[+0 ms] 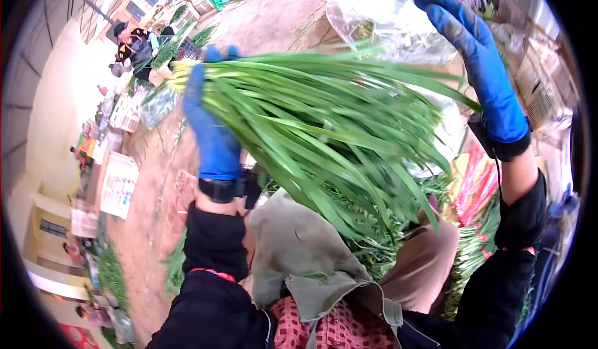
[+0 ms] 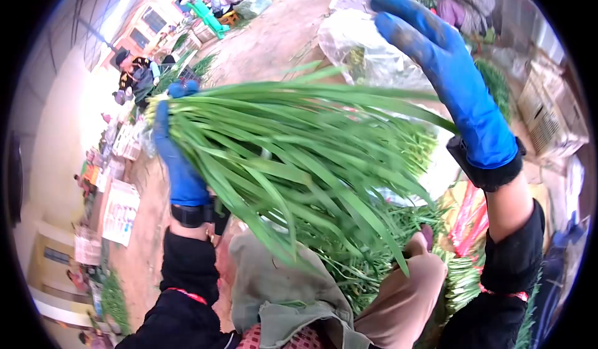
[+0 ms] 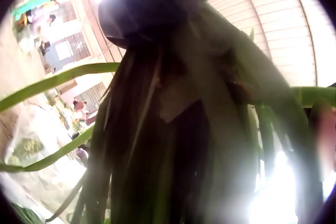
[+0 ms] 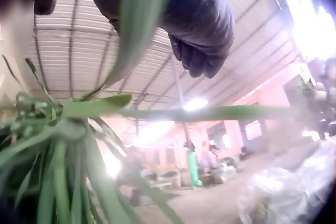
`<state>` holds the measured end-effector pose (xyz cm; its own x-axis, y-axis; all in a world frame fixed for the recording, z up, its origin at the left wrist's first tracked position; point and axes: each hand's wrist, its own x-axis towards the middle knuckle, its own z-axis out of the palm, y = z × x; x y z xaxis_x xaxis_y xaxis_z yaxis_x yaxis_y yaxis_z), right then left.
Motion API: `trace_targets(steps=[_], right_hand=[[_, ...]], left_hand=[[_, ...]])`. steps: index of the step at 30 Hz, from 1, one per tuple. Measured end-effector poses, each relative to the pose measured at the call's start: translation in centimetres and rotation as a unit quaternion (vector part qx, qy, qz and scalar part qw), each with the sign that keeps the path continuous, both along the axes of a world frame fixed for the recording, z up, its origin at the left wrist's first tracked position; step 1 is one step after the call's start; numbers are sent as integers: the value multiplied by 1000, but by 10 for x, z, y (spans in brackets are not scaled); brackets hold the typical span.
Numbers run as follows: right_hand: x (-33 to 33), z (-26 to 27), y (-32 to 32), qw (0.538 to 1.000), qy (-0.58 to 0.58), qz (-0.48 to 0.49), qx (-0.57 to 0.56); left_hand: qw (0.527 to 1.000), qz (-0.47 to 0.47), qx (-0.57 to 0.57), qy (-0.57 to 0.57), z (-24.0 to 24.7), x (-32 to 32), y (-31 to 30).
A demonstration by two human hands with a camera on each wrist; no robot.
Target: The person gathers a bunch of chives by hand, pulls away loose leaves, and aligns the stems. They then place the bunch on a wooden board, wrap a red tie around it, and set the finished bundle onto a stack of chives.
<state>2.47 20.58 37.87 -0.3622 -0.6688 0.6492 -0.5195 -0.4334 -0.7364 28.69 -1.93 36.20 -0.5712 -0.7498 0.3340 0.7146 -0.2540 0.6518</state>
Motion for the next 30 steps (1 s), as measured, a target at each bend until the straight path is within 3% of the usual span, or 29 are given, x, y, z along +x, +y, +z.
trace_targets(steps=[1, 3, 4, 5, 6, 7, 8, 10, 11, 13, 15, 16, 19, 21, 23, 25, 26, 27, 30], right_hand=[[26, 28, 5, 998, 49, 40, -12], [84, 60, 8, 991, 31, 94, 90], [114, 71, 16, 958, -103, 190, 185], [127, 66, 18, 921, -168, 257, 239], [136, 61, 18, 911, -78, 247, 322], [156, 51, 26, 916, -23, 167, 365], [175, 52, 34, 886, -57, 281, 364], [211, 25, 58, 892, -103, 231, 376], [226, 18, 68, 872, -155, 253, 391], [239, -20, 83, 874, -145, 231, 402], [257, -45, 97, 867, -190, 254, 385], [266, -42, 103, 835, -235, 264, 421], [273, -28, 105, 821, -174, 266, 475], [270, 20, 110, 853, -73, 238, 459], [239, 45, 93, 910, -44, 249, 329], [237, 84, 77, 906, 332, 167, 203], [241, 98, 67, 878, 425, 146, 163], [246, 103, 56, 859, 454, 168, 170], [272, 92, 27, 826, 356, 300, 319]], left_hand=[[994, -91, 11, 54, -6, 3, 14], [986, -120, -18, 114, -11, 6, 54], [979, -141, 56, 136, -14, 6, 72], [972, -161, 69, 154, -17, 10, 86], [966, -182, 77, 169, -20, 17, 100], [958, -204, 82, 184, -20, 25, 113], [956, -211, 97, 180, -22, 38, 125], [951, -225, 133, 167, -30, 66, 145], [980, -171, 55, 90, -31, 78, 157], [971, -226, 45, 56, -36, 101, 171], [958, -265, 107, 10, -39, 125, 182], [957, -272, 100, -1, -49, 133, 180], [954, -269, 124, -43, -48, 152, 184], [954, -267, 116, -72, -36, 163, 189], [954, -274, 72, -100, -25, 167, 197], [950, -288, 45, -109, -19, 161, 210], [945, -309, 25, -101, -18, 157, 214], [940, -329, 6, -91, -17, 154, 218], [936, -335, -24, -103, -7, 154, 229]])
